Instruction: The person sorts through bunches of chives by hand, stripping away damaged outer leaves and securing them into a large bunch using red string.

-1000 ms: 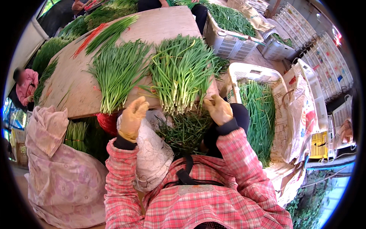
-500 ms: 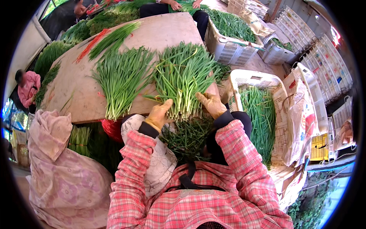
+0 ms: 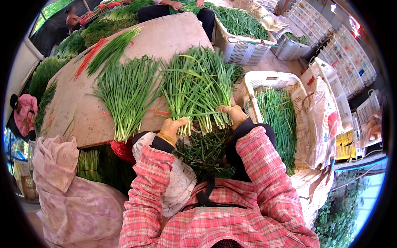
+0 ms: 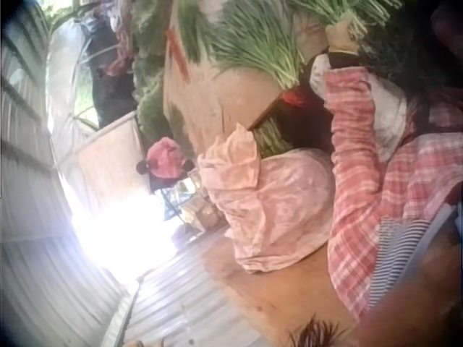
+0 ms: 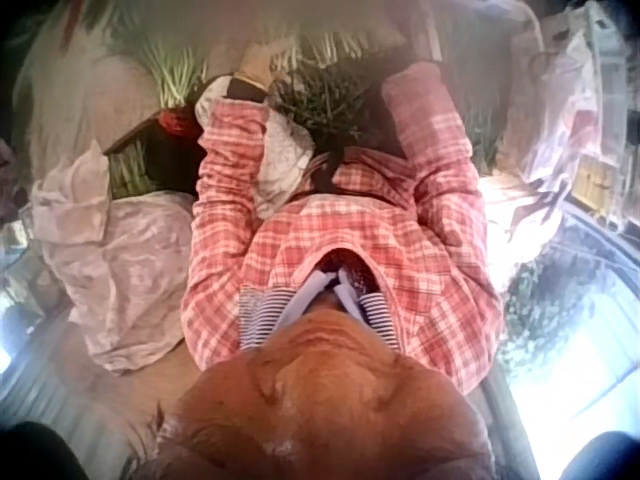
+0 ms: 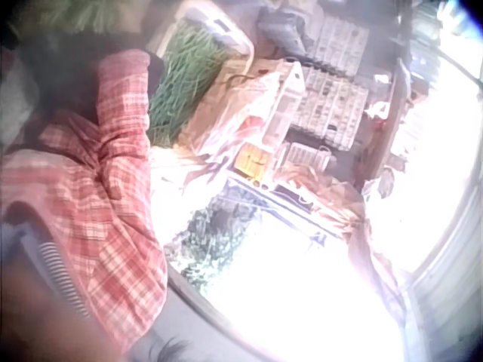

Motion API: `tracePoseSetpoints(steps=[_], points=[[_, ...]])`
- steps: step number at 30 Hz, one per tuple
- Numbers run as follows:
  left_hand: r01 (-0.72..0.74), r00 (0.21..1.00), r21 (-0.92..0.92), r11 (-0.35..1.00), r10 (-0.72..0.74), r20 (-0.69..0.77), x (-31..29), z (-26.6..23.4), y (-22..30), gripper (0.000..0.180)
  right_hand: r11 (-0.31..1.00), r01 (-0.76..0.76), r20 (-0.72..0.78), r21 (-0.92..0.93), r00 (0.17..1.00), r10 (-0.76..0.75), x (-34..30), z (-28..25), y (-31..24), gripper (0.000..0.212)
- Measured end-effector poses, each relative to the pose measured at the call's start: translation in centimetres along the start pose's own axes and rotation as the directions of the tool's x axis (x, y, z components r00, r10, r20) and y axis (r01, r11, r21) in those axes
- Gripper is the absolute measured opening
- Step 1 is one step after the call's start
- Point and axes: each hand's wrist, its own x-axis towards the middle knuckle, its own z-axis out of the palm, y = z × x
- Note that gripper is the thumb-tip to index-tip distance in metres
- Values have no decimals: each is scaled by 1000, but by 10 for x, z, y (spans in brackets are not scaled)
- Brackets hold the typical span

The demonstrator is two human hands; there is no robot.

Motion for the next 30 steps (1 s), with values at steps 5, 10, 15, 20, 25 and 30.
tracePoseSetpoints(steps=[5,10,15,20,25,30], points=[[-147,987,85,985,141,72,28,18,-30,24,932,-101,-212,349,960,184,5,40,-15,49],[-498,865,254,829,455,211,67,-11,-68,24,922,-314,-169,227,920,354,-5,60,-65,48],[100,989,1,995,-99,105,9,6,-1,27,692,-217,-13,688,951,310,-3,31,-20,52],[-26,996,-2,1000,26,91,10,4,-14,24,868,-156,-6,471,984,180,-9,18,13,26],[-153,988,10,988,153,-14,6,29,-38,28,889,-456,-103,32,883,457,-17,49,-50,49],[-145,989,-55,988,144,-15,10,33,-38,23,830,-327,-84,451,911,404,-15,63,11,61]])
